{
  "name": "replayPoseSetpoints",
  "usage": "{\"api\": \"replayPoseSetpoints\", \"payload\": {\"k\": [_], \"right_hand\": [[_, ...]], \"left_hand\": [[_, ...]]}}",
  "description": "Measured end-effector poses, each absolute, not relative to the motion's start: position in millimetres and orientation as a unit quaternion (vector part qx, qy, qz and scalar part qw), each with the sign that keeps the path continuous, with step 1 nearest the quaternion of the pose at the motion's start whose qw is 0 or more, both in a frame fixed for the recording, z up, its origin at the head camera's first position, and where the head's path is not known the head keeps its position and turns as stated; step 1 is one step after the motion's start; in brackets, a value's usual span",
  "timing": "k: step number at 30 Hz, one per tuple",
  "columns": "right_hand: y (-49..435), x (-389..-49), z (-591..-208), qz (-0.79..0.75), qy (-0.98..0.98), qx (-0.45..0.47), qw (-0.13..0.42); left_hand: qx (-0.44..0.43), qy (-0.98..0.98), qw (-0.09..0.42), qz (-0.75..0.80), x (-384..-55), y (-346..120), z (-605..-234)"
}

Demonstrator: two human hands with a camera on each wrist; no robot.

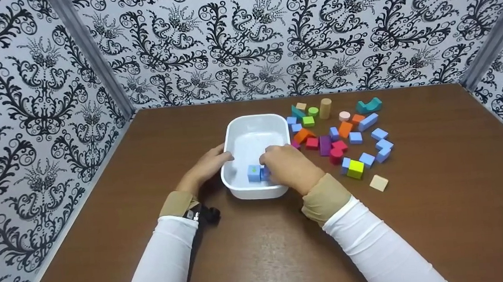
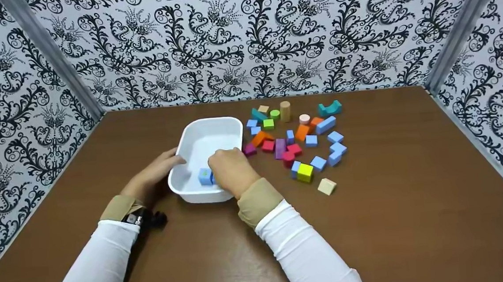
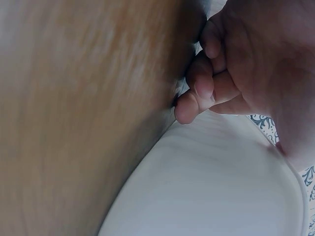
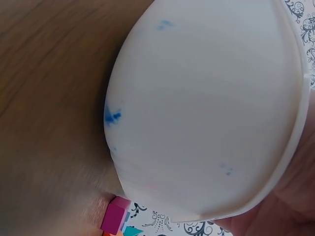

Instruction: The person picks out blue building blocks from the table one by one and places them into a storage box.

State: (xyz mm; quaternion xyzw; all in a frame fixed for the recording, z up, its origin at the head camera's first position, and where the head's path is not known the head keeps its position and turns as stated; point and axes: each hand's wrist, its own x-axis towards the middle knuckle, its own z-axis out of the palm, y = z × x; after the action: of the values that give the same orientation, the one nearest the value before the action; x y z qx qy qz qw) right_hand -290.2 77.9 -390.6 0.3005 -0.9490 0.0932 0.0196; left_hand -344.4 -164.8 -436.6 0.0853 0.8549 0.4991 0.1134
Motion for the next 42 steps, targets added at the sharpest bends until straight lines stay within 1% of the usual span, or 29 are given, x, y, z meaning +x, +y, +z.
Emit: {"api": "replayPoseSetpoints", "payload": {"k": [6, 13, 19, 35, 42], "right_hand": [[76.5, -291.2, -390.9, 0.109, -0.944, 0.311, 0.020], [77.5, -291.4, -391.0, 0.116, -0.947, 0.299, 0.000], [77.7, -290.9, -391.1, 0.126, -0.948, 0.293, -0.006], [79.5, -289.1, -390.6, 0.118, -0.946, 0.301, 0.008], [77.9, -288.3, -386.5, 0.119, -0.949, 0.292, -0.007]], "left_hand": [[0.086, 0.857, 0.109, 0.497, -344.3, -165.1, -437.6], [0.084, 0.856, 0.109, 0.498, -344.6, -163.9, -437.1], [0.083, 0.857, 0.112, 0.497, -344.8, -163.7, -436.5], [0.084, 0.863, 0.109, 0.486, -342.7, -162.8, -434.0], [0.089, 0.865, 0.103, 0.483, -344.5, -164.5, -435.7]]}}
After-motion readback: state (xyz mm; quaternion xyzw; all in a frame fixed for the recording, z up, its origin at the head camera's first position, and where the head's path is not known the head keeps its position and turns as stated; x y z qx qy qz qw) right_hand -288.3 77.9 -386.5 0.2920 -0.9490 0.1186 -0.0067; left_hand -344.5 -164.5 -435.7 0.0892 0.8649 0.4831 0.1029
